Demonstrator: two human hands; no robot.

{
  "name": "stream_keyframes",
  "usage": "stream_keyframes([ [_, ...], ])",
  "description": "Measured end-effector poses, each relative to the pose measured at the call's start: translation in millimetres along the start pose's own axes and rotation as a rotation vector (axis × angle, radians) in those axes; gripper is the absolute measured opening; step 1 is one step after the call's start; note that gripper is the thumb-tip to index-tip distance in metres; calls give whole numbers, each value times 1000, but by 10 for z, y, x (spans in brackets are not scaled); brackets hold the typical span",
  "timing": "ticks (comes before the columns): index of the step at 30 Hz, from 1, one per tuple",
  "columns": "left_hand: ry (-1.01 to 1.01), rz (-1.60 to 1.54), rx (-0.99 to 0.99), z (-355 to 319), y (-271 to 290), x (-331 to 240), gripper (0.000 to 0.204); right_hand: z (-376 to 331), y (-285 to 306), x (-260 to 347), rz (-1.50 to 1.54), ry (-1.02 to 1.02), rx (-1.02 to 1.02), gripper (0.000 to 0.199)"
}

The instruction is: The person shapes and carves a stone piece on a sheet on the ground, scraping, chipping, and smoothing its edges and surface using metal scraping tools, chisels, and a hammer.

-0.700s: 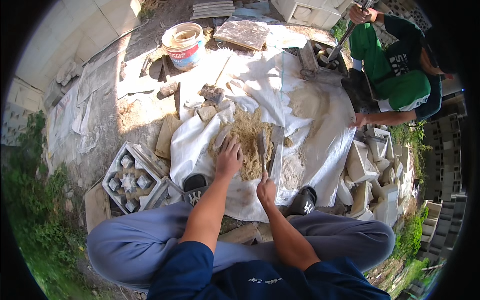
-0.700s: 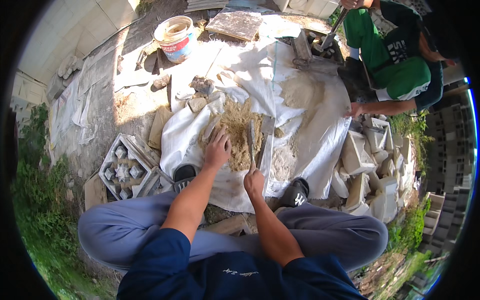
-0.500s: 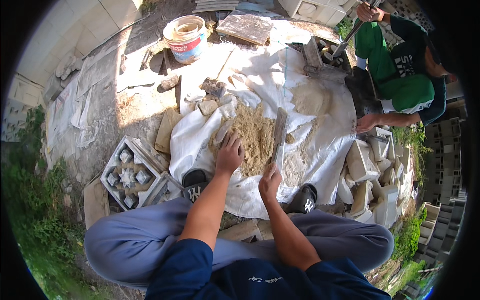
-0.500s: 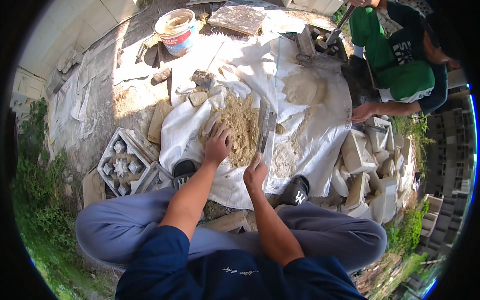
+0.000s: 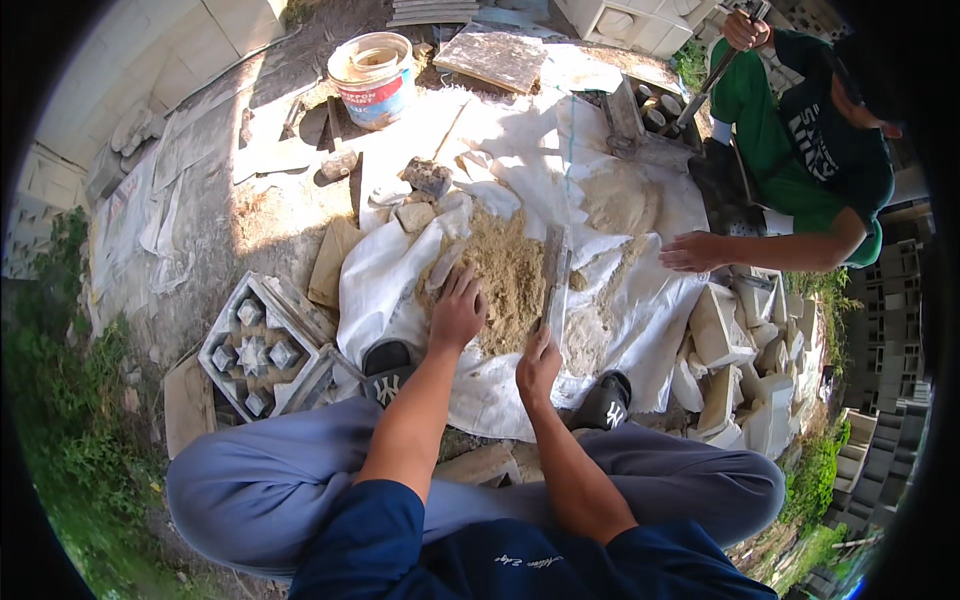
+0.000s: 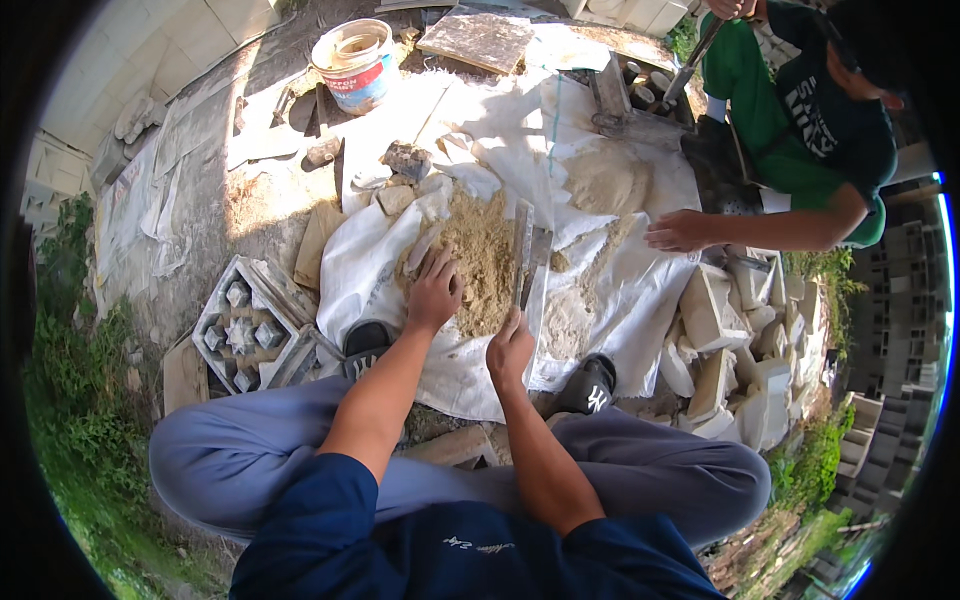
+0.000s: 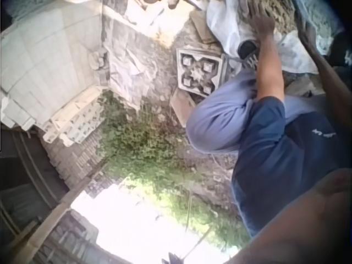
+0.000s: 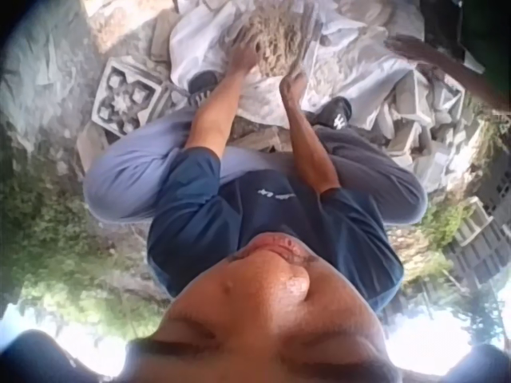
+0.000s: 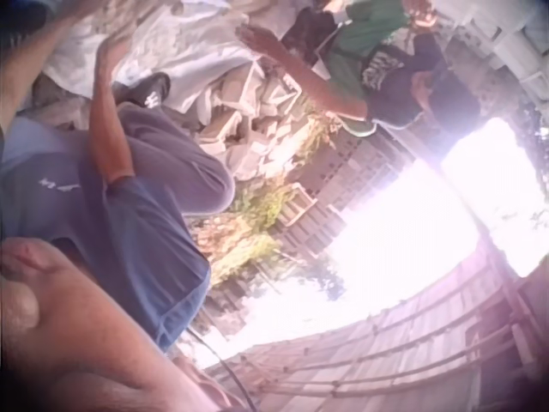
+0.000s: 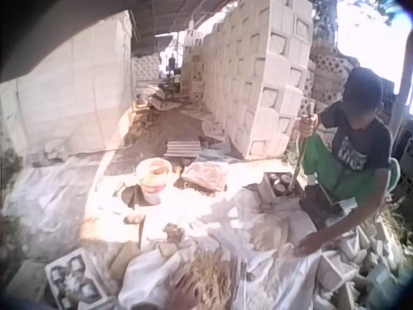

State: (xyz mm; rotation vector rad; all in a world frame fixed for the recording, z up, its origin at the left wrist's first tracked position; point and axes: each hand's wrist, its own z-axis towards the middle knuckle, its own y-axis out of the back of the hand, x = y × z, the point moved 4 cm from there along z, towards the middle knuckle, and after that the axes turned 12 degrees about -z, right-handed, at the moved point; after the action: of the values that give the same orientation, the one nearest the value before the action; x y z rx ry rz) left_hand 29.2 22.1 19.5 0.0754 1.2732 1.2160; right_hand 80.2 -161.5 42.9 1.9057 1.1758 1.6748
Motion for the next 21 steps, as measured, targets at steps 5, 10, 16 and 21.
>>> stream_keyframes([
  [5, 5, 3, 35, 30, -50, -34, 27, -22, -147, -328, -130, -35, 39, 61],
  [10, 0, -6, 12, 9, -34, -8, 27, -47, -149, -437, -232, -214, 228, 75],
  [16, 28, -10, 29, 6, -17, -23, 39, 109, -4, -109, 167, -10, -9, 66],
  [21, 145, -63, -12, -16, -12, 11, 57, -119, -114, -98, 33, 117, 10, 65],
])
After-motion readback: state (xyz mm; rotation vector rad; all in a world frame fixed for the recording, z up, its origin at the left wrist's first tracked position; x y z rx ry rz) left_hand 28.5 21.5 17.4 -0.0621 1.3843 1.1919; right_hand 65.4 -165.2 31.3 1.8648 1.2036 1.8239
